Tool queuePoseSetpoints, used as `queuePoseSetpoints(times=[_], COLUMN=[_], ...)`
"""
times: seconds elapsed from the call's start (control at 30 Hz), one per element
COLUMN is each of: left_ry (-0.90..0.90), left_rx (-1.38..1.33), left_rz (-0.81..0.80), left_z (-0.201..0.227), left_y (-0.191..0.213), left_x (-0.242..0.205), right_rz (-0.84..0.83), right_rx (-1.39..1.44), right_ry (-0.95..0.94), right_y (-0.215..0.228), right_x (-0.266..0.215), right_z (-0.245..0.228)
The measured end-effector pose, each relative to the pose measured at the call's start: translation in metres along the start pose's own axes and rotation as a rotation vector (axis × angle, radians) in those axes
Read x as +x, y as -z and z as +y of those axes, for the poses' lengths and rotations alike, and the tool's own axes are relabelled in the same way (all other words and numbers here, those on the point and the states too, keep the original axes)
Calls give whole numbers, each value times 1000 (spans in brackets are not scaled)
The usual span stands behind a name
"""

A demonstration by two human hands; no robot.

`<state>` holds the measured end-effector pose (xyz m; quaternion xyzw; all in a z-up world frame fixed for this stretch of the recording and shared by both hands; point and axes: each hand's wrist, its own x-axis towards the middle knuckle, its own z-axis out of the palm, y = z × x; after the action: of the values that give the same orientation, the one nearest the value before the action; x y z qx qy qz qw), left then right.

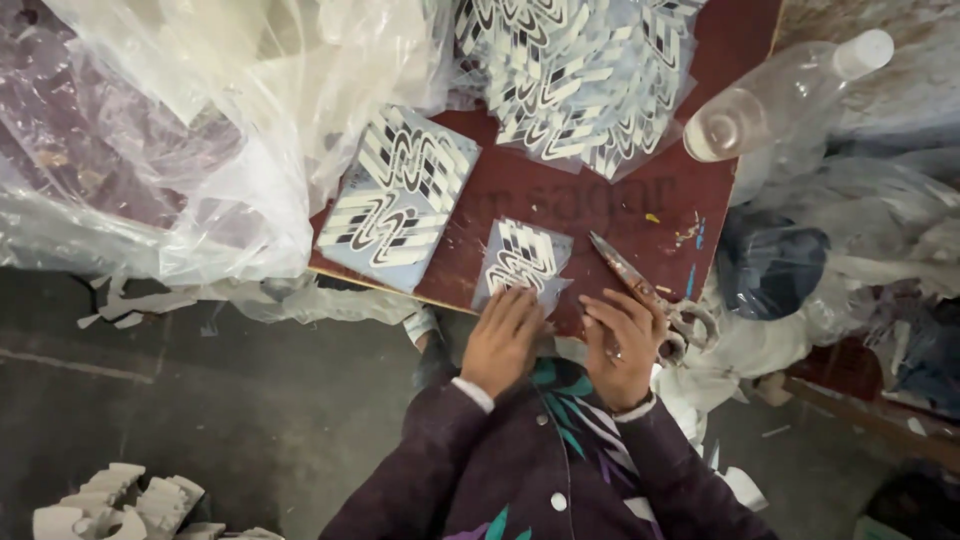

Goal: The person uses shears to cut out individual sticker designs from a larger sheet. They trim the edges of each sticker, place the finished pieces on the table, and continue processing the remaining sheet.

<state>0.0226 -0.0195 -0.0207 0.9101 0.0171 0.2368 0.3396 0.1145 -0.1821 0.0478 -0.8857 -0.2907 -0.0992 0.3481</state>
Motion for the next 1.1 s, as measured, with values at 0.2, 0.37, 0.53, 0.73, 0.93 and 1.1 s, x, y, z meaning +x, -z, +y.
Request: queuePoseSetpoints(times=[0.2,0.37,0.53,0.73,0.93,1.1], left_ry=[133,193,203,227,301,291], left_rx=[119,303,350,305,250,317], left_rz=[-37,-153,-119,-129,-105,-86], left_z=[-8,-11,-16,-11,-6,-27], left_y=[41,36,38,34,26,11], left_x=[-13,-32,-34,-53,-68,-58], right_rz=[-96,-443,-549,-594,-569,-525], right_rx=[-200,-355,-297,-261,-253,-314], right_ry=[187,402,342,360,362,440], right_y=[-29,-44,-49,-71,-61,-49], right_x=[8,-8,-3,17,23,30], right_z=[7,11,0,-2,-5,34])
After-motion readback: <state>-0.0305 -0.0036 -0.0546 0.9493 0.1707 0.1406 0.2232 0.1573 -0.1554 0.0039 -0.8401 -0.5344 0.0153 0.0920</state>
